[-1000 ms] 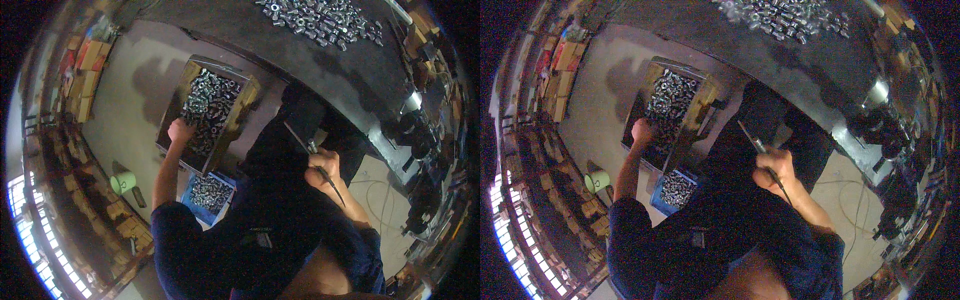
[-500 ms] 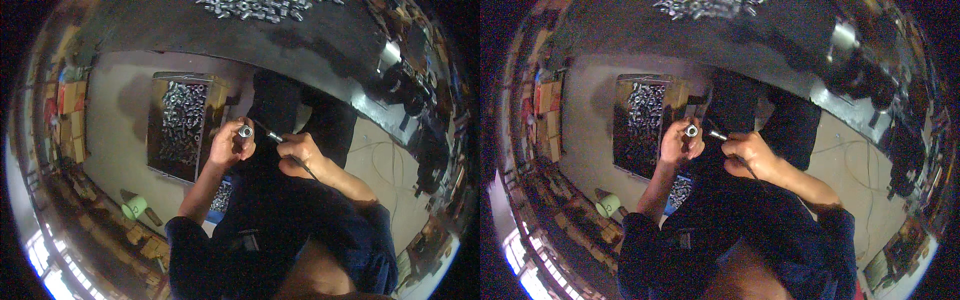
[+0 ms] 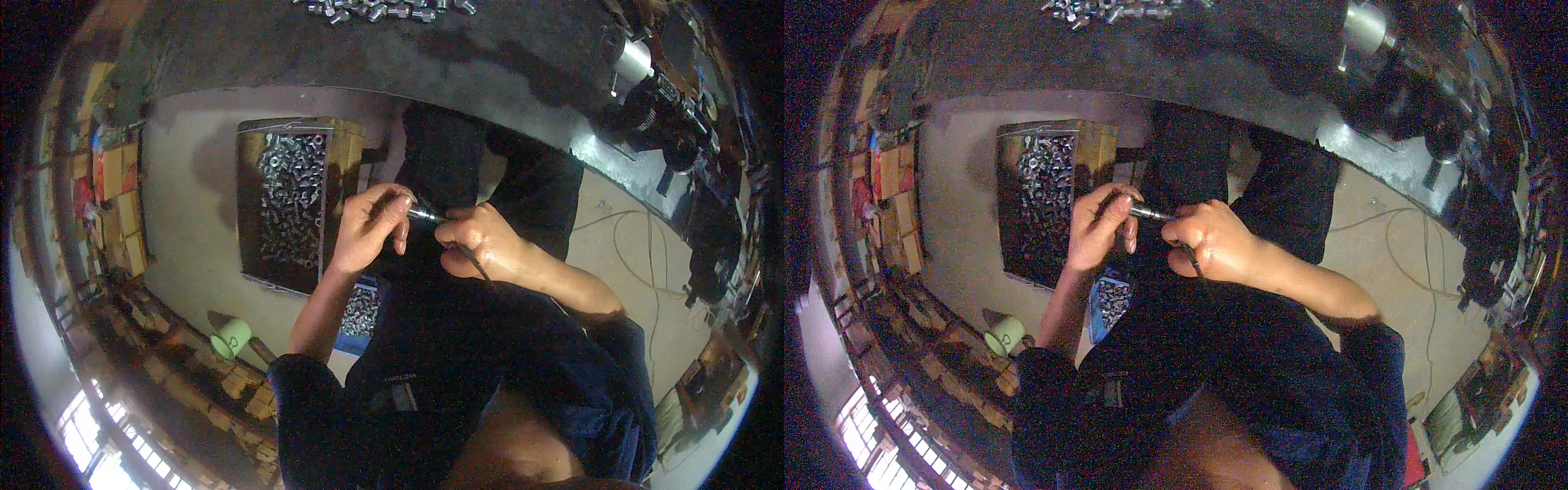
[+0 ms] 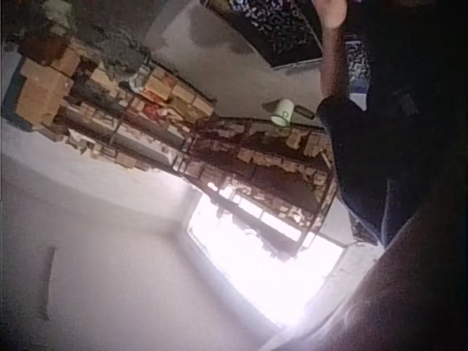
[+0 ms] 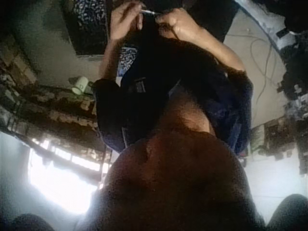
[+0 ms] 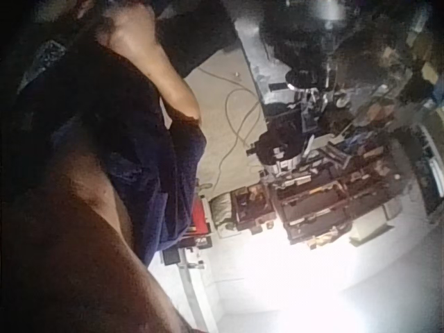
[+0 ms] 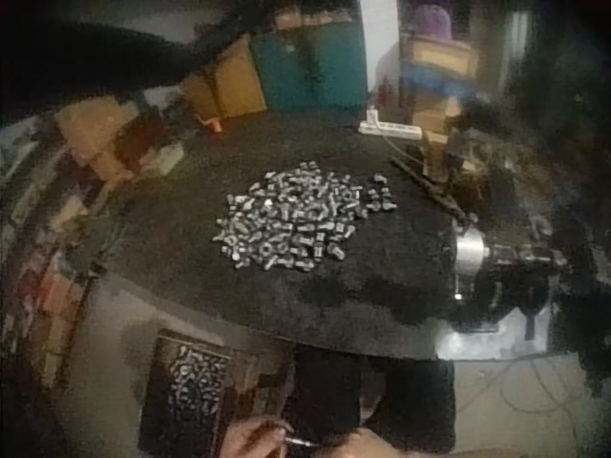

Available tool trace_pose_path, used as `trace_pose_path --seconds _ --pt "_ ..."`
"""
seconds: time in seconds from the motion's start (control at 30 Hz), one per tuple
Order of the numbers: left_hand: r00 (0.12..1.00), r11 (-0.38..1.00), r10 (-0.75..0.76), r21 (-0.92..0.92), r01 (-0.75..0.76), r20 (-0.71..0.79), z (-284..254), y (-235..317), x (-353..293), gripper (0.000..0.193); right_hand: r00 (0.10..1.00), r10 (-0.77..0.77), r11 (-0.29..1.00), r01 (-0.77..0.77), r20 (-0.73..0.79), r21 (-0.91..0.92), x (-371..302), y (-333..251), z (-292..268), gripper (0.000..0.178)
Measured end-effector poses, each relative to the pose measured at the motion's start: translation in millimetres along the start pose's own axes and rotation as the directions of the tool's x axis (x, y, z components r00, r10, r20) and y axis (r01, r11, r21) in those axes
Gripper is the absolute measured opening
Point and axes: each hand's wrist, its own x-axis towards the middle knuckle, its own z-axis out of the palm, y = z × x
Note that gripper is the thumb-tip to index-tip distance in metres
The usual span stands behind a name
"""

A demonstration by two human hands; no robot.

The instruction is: The person repeatedly picks small metal components from a tray and table, inserts them into a cylindrical tool, and uses a screwdriver to tighten or adjust them. The person then places the assembled parts onto the table and repeats the cycle.

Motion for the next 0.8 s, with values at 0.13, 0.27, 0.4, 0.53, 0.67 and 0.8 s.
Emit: trace_pose_path --seconds 0.13,0.27,0.4,0.53,0.67,0.8 --pt "0.987 0.978 0.094 0.173 -0.117 0.134 0.5 3.0 0.2 0.017 1.0 0.005 1.0 -0.005 0.016 -0.025 -1.4 1.4 1.4 0.02" --pt "0.974 0.97 0.107 0.195 -0.146 0.197 -2.4 7.6 2.1 0.02 1.0 0.015 1.0 -0.016 -0.003 -0.018 -3.5 0.2 0.4 0.018" --pt "0.973 0.951 0.158 0.238 -0.196 0.169 -11.6 11.4 4.3 0.019 0.998 -0.059 0.995 0.061 -0.03 0.078 -7.3 3.8 -4.8 0.017" --pt "0.907 0.474 0.421 0.86 -0.189 -0.033 -18.9 10.5 14.2 0.02 0.988 -0.126 0.99 0.131 -0.094 0.048 -19.5 -3.4 -19.6 0.02" --pt "0.878 0.337 0.478 0.93 -0.147 -0.034 -20.1 0.9 13.8 0.023 0.966 -0.219 0.971 0.229 -0.136 0.065 -22.6 -17.1 -22.4 0.027" --pt "0.869 0.349 0.494 0.92 -0.181 -0.017 -17.9 -2.1 16.0 0.024 0.952 -0.258 0.956 0.277 -0.166 0.099 -17.1 -19.6 -17.7 0.029"
